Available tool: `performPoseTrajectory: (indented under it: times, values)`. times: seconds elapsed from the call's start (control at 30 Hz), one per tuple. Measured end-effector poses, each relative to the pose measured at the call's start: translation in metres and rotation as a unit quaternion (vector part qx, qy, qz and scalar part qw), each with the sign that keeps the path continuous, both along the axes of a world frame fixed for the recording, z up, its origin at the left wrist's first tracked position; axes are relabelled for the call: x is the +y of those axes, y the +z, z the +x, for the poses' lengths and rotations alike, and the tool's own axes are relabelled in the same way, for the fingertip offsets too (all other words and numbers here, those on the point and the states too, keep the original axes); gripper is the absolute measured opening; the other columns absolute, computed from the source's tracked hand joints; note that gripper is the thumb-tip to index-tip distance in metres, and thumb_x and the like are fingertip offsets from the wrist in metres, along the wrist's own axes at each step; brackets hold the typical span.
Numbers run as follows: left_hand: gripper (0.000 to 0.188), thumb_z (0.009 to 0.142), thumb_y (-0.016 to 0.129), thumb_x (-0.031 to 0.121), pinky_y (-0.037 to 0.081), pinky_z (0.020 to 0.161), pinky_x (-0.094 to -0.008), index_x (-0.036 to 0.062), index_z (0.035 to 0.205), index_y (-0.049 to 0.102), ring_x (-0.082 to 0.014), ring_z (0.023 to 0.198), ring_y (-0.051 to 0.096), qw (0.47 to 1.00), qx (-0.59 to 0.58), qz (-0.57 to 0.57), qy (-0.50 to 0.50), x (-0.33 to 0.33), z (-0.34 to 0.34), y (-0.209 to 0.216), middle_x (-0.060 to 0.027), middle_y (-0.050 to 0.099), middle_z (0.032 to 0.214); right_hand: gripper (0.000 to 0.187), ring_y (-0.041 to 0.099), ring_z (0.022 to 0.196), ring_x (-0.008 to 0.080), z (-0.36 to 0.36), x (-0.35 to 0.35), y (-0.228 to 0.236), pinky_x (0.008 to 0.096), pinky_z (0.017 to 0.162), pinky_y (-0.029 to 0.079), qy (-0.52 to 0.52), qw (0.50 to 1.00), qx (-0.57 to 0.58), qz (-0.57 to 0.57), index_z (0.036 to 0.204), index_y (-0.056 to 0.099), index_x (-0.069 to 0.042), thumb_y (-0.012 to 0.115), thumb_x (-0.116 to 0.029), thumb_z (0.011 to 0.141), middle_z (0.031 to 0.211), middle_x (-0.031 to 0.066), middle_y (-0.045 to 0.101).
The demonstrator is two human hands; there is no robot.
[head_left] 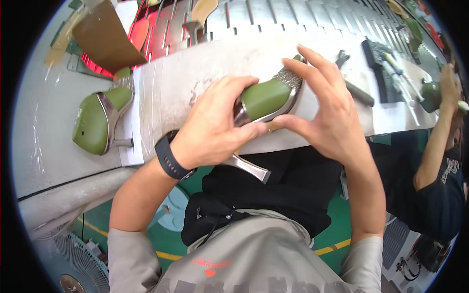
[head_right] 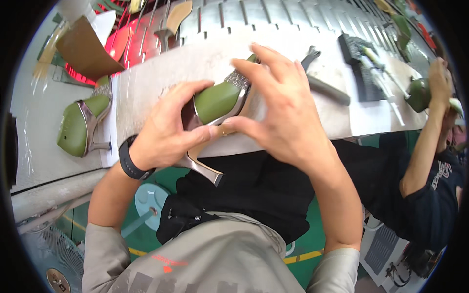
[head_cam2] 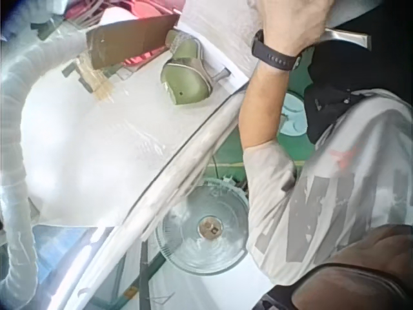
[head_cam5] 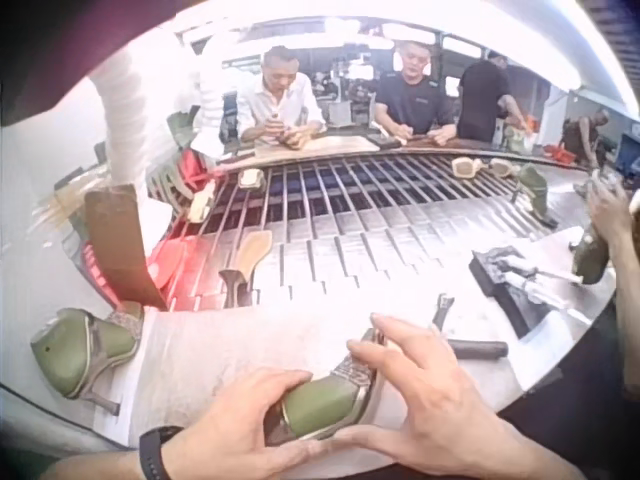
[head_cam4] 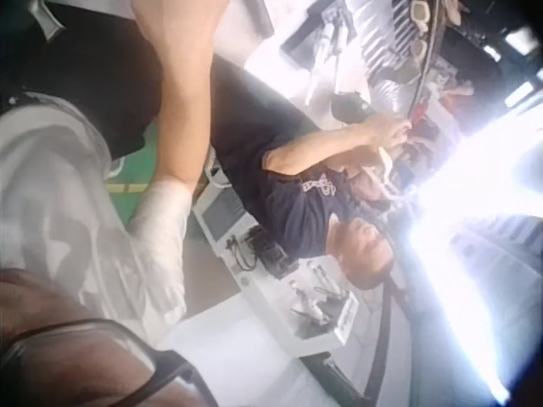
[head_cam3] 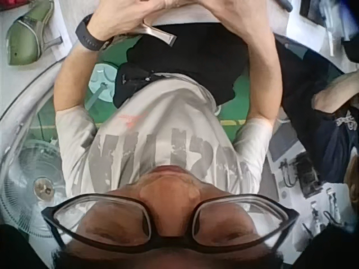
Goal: The person hammers the edges of a green high-heel shoe upper around a last, applies adhesive using a syringe, and presses a sole onto the bottom of the shoe.
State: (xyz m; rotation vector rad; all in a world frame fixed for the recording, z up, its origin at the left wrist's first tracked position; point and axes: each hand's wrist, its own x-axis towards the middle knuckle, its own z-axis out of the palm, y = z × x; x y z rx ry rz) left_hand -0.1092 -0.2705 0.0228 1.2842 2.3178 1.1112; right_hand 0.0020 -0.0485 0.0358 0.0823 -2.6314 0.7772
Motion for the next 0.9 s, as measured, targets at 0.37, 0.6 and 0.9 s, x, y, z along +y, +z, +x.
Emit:
performPoseTrajectory:
  times: [0.37, 0.6, 0.9]
  values:
    - [0.112, 0.078, 0.092, 0.037, 0.053, 0.098, -0.0499, 0.0065, 0.167, 0.030, -0.0507, 0.111, 0.067, 0.992, 0.035, -0.117, -0.043, 0.046, -0.007, 0.018, -0.0316, 0.068, 0.124, 0.038, 0.067, 0.097, 0.0348, 0.015, 0.068, -0.030, 0.0411, 0.086, 0.056, -0.149, 0.968, -0.062, 0.192, 0.126, 0.072, -0.006, 0.065, -0.001, 0.089, 0.120, 0.0183, 0.069]
    - [0.116, 0.075, 0.093, 0.030, 0.053, 0.096, -0.0502, 0.0075, 0.168, 0.029, -0.0525, 0.111, 0.065, 0.994, 0.056, -0.067, -0.073, 0.046, -0.012, 0.010, -0.0313, 0.067, 0.126, 0.026, 0.073, 0.085, 0.0204, 0.028, 0.031, -0.011, 0.0339, 0.076, 0.059, -0.062, 0.862, 0.059, -0.500, 0.113, 0.074, 0.003, 0.080, -0.011, 0.093, 0.102, 0.0127, 0.076]
    - [0.118, 0.070, 0.095, 0.023, 0.052, 0.079, -0.0493, 0.0005, 0.167, 0.030, -0.0428, 0.087, 0.064, 0.991, 0.079, -0.059, -0.091, 0.049, -0.017, 0.011, -0.0201, 0.064, 0.098, 0.030, 0.078, 0.094, 0.0163, 0.018, 0.030, 0.010, 0.0306, 0.082, 0.061, 0.079, 0.945, -0.012, -0.318, 0.117, 0.074, 0.003, 0.081, -0.005, 0.089, 0.106, 0.0148, 0.080]
